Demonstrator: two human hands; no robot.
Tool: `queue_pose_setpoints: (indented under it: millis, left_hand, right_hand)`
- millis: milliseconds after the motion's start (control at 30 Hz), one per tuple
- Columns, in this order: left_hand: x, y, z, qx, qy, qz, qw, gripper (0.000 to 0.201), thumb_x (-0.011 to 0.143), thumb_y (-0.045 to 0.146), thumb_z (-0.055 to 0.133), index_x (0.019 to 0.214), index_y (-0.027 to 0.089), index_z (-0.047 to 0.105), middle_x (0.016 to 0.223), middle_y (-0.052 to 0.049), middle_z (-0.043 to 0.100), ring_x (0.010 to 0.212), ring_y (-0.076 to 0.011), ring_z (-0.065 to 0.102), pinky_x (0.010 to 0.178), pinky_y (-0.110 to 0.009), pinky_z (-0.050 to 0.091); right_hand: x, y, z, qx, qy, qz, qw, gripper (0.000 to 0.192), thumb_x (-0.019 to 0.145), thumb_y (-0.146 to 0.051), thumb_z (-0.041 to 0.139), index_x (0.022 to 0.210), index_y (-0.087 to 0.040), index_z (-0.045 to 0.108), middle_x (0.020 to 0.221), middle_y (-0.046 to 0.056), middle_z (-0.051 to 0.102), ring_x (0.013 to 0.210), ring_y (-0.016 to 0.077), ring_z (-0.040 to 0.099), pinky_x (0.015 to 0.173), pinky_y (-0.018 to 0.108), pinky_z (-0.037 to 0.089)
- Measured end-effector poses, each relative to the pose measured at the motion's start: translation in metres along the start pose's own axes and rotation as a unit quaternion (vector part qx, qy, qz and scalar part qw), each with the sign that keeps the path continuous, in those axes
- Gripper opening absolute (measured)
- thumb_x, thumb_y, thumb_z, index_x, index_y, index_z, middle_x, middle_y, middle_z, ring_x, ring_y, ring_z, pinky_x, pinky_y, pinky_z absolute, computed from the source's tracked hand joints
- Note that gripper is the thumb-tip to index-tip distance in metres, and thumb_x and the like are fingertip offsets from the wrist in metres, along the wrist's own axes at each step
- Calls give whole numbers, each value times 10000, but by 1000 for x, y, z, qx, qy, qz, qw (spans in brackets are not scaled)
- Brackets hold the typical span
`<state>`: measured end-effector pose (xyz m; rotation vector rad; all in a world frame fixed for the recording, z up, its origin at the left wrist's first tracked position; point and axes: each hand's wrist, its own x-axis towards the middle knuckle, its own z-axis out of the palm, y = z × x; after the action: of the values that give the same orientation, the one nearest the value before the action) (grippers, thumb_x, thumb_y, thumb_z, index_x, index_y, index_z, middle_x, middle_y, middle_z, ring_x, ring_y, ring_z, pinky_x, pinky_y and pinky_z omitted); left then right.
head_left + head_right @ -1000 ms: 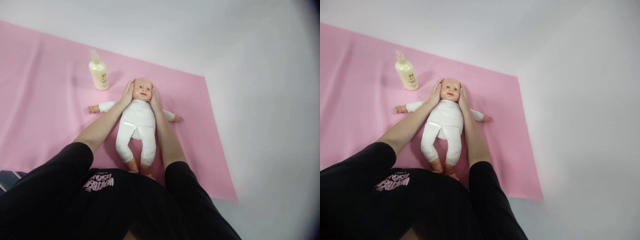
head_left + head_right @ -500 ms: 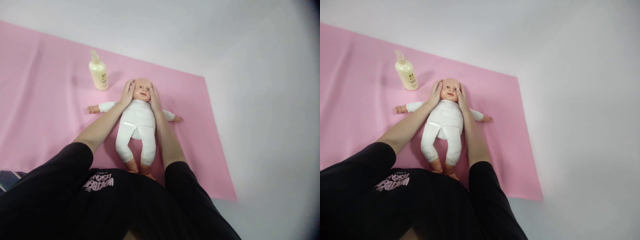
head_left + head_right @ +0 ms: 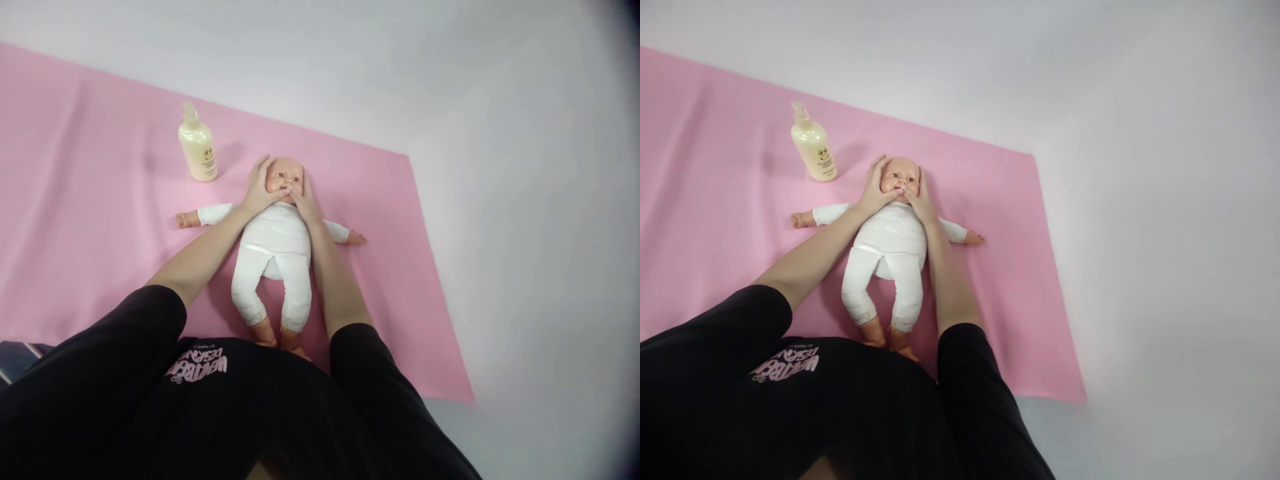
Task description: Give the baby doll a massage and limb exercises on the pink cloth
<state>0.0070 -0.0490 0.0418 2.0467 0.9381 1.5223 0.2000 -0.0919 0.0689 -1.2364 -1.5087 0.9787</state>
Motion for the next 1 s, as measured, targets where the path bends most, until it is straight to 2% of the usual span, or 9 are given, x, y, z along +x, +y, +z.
queue_pose_setpoints:
  millis: [200,367,600,700,800,1000]
  left_hand:
    - [0,-4,0,4,-7,9,1000,1106,842,1031,647,1664,306,503,1726,-199,522,1674,-429,445,1420,-651,289]
    - [-1,-7,1,-1,-7,8,1000,1032,902,1002,608,1650,299,504,1698,-194,559,1651,-402,487,1408,-621,329]
    - [0,2,-1,-10,-1,-7,1000,1038,880,1018,618,1612,287,545,1662,-196,596,1621,-407,524,1399,-616,346]
    - [0,3,-2,-17,-3,-4,1000,1025,881,1016,621,1604,294,548,1654,-191,605,1618,-407,528,1396,-621,349]
    - [1,-3,-1,-18,-7,-4,1000,1029,881,1016,619,1607,290,541,1662,-194,600,1620,-408,525,1393,-620,356]
    - [1,-21,1,-21,-16,-8,1000,1034,901,1009,598,1635,285,511,1681,-200,575,1620,-401,522,1406,-594,338]
  right_hand:
    - [-3,-8,0,-4,-1,41,999,1128,1021,-739,703,1879,-277,134,1931,45,306,1832,248,229,1508,444,182]
    - [-4,-9,1,-6,2,34,999,1173,999,-782,708,1875,-235,151,1921,64,329,1818,235,277,1502,399,209]
    - [-2,-4,1,0,8,24,1000,1064,1042,-677,701,1860,-222,196,1908,92,362,1807,239,312,1499,425,258]
    - [-2,-3,1,-4,13,28,1000,994,1066,-641,675,1855,-257,208,1904,61,376,1811,227,300,1501,441,247]
    - [-1,-1,1,-2,15,29,999,939,1086,-663,624,1850,-286,229,1902,43,386,1812,216,294,1504,445,231]
    - [1,2,1,0,18,15,1000,938,1106,-684,545,1856,-217,227,1895,90,390,1808,231,307,1493,426,247]
